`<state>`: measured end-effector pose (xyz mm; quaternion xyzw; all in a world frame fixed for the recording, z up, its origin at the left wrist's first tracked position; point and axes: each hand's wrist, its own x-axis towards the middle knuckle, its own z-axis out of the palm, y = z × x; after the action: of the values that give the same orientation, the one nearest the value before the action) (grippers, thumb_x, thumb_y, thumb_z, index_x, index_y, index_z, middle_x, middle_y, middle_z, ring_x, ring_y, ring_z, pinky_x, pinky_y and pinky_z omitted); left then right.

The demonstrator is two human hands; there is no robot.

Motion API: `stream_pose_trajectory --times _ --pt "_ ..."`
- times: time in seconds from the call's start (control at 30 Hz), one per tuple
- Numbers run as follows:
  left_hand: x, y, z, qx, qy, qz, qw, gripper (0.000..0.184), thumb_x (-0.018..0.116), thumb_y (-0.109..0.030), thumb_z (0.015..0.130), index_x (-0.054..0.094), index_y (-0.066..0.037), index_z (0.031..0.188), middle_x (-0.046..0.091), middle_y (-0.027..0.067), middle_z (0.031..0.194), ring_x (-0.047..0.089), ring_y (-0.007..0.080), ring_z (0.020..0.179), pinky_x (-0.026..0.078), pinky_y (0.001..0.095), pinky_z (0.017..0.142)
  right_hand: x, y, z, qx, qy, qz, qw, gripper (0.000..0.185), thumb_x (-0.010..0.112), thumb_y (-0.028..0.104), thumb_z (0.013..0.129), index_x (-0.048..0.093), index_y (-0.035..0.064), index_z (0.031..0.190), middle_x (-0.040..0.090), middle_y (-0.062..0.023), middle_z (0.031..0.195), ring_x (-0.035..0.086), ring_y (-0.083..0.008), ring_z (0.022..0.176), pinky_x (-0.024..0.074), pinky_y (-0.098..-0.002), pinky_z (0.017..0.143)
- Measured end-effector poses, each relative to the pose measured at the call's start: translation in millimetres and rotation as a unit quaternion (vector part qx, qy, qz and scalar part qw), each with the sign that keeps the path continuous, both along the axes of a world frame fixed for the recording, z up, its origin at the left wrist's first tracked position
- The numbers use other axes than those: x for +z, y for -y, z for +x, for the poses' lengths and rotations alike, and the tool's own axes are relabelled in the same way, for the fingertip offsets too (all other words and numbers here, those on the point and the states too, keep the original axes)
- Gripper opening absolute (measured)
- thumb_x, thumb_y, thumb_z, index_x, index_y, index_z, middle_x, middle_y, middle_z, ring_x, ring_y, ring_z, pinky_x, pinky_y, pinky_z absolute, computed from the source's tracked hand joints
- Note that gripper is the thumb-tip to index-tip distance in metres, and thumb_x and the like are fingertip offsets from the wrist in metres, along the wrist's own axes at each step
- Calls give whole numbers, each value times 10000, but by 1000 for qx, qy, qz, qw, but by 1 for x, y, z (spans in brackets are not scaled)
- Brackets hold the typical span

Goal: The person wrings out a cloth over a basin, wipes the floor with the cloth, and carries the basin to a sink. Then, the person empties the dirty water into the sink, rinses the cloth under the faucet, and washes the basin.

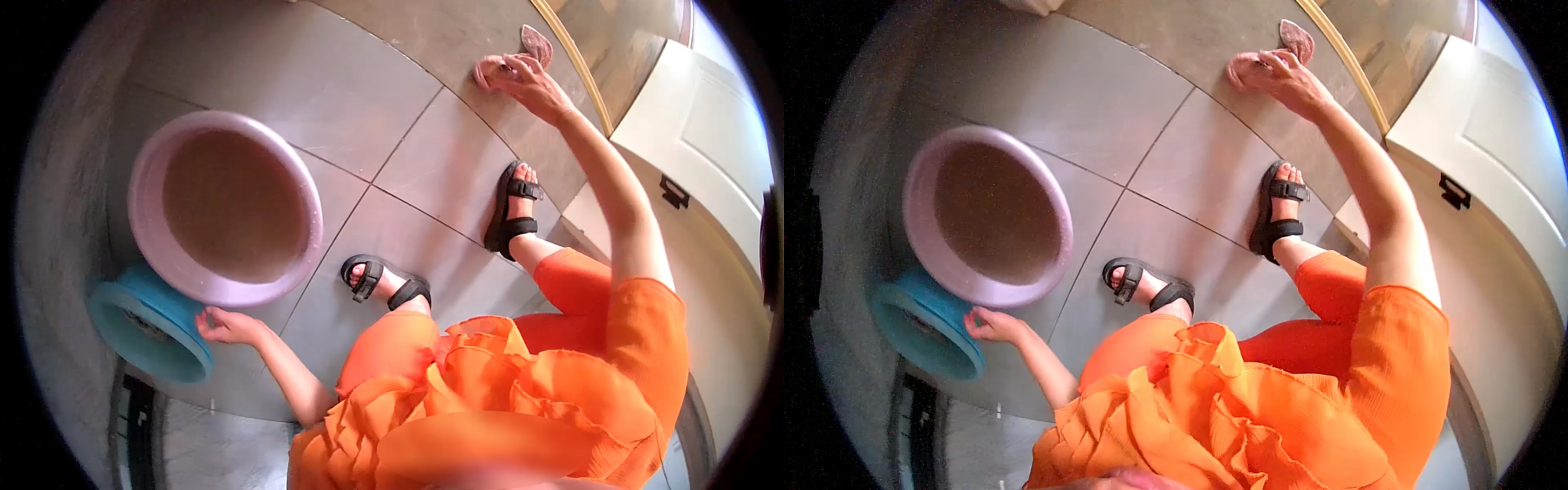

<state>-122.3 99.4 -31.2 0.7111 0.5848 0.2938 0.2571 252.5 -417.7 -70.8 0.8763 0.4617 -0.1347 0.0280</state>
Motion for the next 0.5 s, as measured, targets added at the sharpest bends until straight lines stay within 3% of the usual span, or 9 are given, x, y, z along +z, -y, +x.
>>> stream_pose_trajectory --times 0.1,0.17,0.2,0.23,0.33,0.37,0.4,0.5 --pt "10 23 34 -139 -8 91 986 365 518 -134 892 388 42 1184 412 185 1187 435 281 1109 353 389 951 -13 -39 -38 -283 48 0 958 440 571 116 783 537 316 1174 466 -86 1229 460 -331 1079 436 -400 899" --pt "22 42 79 -288 54 129 947 364 501 -122 902 371 36 1203 390 187 1220 408 286 1146 324 395 981 -29 -85 -62 -519 -5 96 849 378 523 147 817 539 299 1163 491 -100 1185 485 -327 1042 440 -406 873" --pt "31 52 101 -358 60 140 921 387 498 -119 905 354 51 1221 400 200 1235 427 295 1144 342 396 987 -35 -106 -87 -463 57 47 883 320 473 217 866 530 276 1175 493 -109 1181 492 -331 1035 441 -416 867" --pt "38 66 120 -393 75 120 909 346 475 -82 904 369 19 1218 363 176 1273 391 285 1177 303 402 998 -48 -125 -114 -400 60 1 914 385 479 191 852 490 286 1225 468 -90 1242 504 -302 1048 449 -415 857" --pt "55 96 147 -451 100 19 887 348 474 -50 887 382 18 1216 368 155 1294 387 268 1200 302 388 993 -17 -171 -183 -197 -97 75 973 350 468 187 819 512 316 1142 471 -66 1185 536 -298 921 485 -369 742" --pt "58 100 147 -461 107 -11 881 346 479 -38 881 389 21 1210 363 145 1305 389 257 1202 305 378 991 -27 -168 -200 -102 -54 107 988 357 452 158 815 496 310 1135 470 -78 1133 535 -289 891 493 -371 698" --pt "60 106 144 -471 117 -18 874 343 479 -30 880 394 21 1208 365 144 1303 393 256 1198 311 373 987 -18 -155 -194 -36 -98 90 990 361 495 210 814 491 328 1156 454 -92 1165 524 -299 1022 517 -390 718" --pt "60 121 120 -479 101 -56 870 326 466 -8 884 406 25 1203 395 136 1278 430 248 1151 351 348 960 9 -121 -144 -126 -238 19 963 444 539 156 774 489 317 1185 477 -90 1160 523 -298 1037 508 -379 748"
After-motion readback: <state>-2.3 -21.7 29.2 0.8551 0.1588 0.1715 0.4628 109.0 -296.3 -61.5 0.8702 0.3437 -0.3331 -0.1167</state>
